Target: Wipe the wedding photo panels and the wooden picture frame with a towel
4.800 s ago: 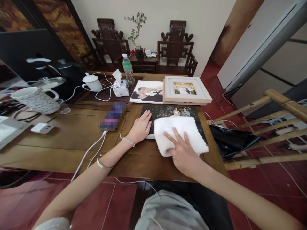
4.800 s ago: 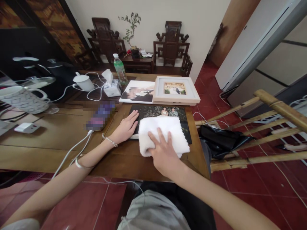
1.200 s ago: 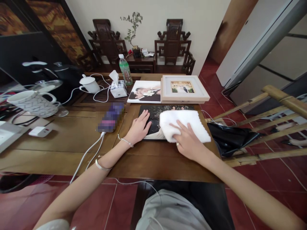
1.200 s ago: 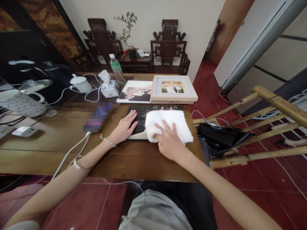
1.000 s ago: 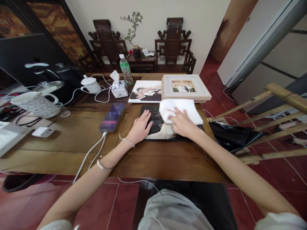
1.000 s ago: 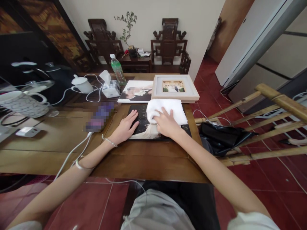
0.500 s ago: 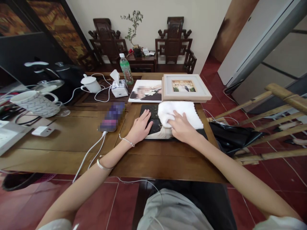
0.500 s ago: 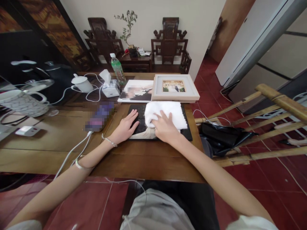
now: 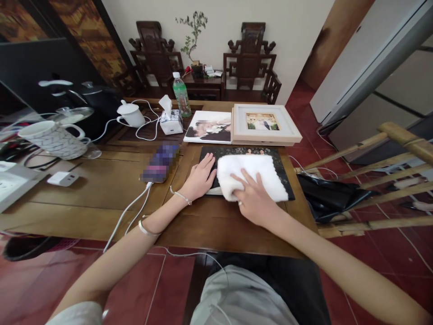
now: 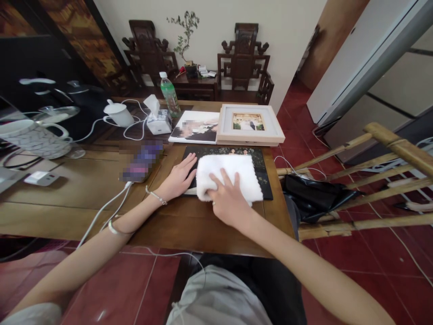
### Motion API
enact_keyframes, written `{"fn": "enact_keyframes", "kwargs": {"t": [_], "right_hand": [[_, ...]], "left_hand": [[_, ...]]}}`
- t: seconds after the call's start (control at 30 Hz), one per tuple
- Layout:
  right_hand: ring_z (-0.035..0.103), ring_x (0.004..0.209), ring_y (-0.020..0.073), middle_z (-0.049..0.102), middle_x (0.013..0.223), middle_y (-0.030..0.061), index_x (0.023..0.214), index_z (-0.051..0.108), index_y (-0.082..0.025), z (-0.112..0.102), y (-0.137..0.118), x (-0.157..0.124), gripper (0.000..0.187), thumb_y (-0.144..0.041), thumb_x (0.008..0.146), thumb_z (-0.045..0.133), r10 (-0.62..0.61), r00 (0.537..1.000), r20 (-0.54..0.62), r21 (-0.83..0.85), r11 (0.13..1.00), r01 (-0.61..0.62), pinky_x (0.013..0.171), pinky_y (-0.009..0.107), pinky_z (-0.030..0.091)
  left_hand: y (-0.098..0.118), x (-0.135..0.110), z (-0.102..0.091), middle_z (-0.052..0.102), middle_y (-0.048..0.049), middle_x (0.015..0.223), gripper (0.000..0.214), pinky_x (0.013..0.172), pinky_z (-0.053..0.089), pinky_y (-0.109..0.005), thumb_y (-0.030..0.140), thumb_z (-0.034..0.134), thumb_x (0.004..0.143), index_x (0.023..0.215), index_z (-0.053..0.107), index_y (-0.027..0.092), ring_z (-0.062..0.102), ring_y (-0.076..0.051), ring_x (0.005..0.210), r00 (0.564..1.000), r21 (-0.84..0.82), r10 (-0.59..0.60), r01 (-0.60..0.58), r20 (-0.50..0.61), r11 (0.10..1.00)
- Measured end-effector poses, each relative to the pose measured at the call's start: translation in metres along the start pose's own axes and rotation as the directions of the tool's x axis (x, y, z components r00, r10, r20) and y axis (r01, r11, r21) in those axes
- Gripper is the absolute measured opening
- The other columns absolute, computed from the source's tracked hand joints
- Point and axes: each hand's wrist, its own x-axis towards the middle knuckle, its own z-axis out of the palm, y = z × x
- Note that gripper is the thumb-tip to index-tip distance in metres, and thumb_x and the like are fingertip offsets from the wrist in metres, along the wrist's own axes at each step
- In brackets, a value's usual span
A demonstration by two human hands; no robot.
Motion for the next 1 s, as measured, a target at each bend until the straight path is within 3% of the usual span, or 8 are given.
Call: {"fn": "enact_keyframes", "kwargs": {"t": [0.2, 0.37, 0.5, 0.67, 0.8, 0.9, 1.0], "right_hand": [[0.020, 0.140, 0.0399, 0.036, 0.151, 0.0119, 0.129, 0.057, -0.018, -0.004, 0.020, 0.065, 0.053, -0.009, 0.080, 0.039, 0.069, 0.996, -0.064, -0.030, 0.997, -0.071, 0.102, 0.073, 0.022], [0.021, 0.139, 0.0399, 0.039, 0.149, 0.0130, 0.129, 0.057, -0.017, -0.004, 0.023, 0.084, 0.051, -0.009, 0.083, 0.037, 0.088, 0.988, -0.125, -0.053, 0.994, -0.096, 0.102, 0.073, 0.023], [0.020, 0.140, 0.0408, 0.037, 0.150, 0.0127, 0.126, 0.059, -0.017, 0.001, 0.015, 0.065, 0.049, -0.009, 0.083, 0.038, 0.069, 0.993, -0.097, -0.054, 0.996, -0.075, 0.103, 0.072, 0.021], [0.017, 0.142, 0.0396, 0.036, 0.152, 0.0098, 0.109, 0.069, -0.019, 0.004, -0.002, -0.001, 0.044, -0.005, 0.080, 0.038, 0.016, 0.999, -0.034, -0.023, 1.000, -0.017, 0.106, 0.071, 0.017], [0.017, 0.143, 0.0362, 0.037, 0.152, 0.0067, 0.099, 0.071, -0.019, 0.002, 0.006, -0.040, 0.043, -0.003, 0.072, 0.042, 0.024, 1.000, 0.010, 0.028, 0.999, -0.025, 0.109, 0.068, 0.018], [0.018, 0.143, 0.0363, 0.036, 0.152, 0.0073, 0.099, 0.070, -0.018, 0.001, 0.027, -0.040, 0.043, -0.003, 0.072, 0.041, 0.090, 0.995, -0.030, -0.011, 0.996, -0.091, 0.108, 0.069, 0.021], [0.014, 0.142, 0.0435, 0.025, 0.156, 0.0088, 0.105, 0.069, -0.015, 0.001, 0.041, -0.012, 0.044, -0.003, 0.075, 0.039, 0.160, 0.984, -0.082, -0.091, 0.982, -0.168, 0.102, 0.076, 0.021]], "left_hand": [[-0.002, 0.000, 0.001, 0.033, -0.0156, 0.153, 0.049, 0.111, 0.031, -0.048, 0.028, 0.034, 0.096, 0.143, 0.036, 0.013, 0.025, -0.024, 0.144, 1.000, -0.010, 0.009, -0.009, -0.006, 1.000], [-0.002, 0.000, 0.000, 0.032, -0.0156, 0.153, 0.050, 0.111, 0.031, -0.049, 0.027, 0.035, 0.095, 0.144, 0.034, 0.013, 0.025, -0.025, 0.144, 1.000, -0.016, 0.020, -0.020, -0.004, 1.000], [-0.001, 0.000, -0.001, 0.033, -0.0167, 0.153, 0.050, 0.110, 0.031, -0.049, 0.027, 0.034, 0.096, 0.143, 0.035, 0.011, 0.025, -0.026, 0.144, 1.000, -0.005, 0.014, -0.014, 0.007, 1.000], [0.000, 0.000, -0.001, 0.031, -0.0176, 0.153, 0.050, 0.111, 0.030, -0.050, 0.028, 0.033, 0.096, 0.142, 0.036, 0.011, 0.023, -0.026, 0.144, 1.000, 0.009, 0.016, -0.016, 0.007, 1.000], [0.000, 0.000, 0.001, 0.032, -0.0182, 0.153, 0.049, 0.111, 0.030, -0.049, 0.028, 0.033, 0.096, 0.141, 0.038, 0.010, 0.023, -0.026, 0.144, 1.000, 0.014, 0.009, -0.009, -0.007, 1.000], [0.000, 0.000, 0.002, 0.032, -0.0173, 0.153, 0.049, 0.111, 0.030, -0.050, 0.028, 0.033, 0.096, 0.141, 0.038, 0.011, 0.024, -0.025, 0.144, 1.000, -0.004, 0.004, -0.004, -0.020, 1.000], [0.001, 0.000, 0.000, 0.035, -0.0151, 0.151, 0.048, 0.112, 0.031, -0.049, 0.031, 0.031, 0.097, 0.141, 0.040, 0.013, 0.027, -0.025, 0.143, 0.997, -0.083, 0.008, -0.014, -0.073, 0.996]]}}
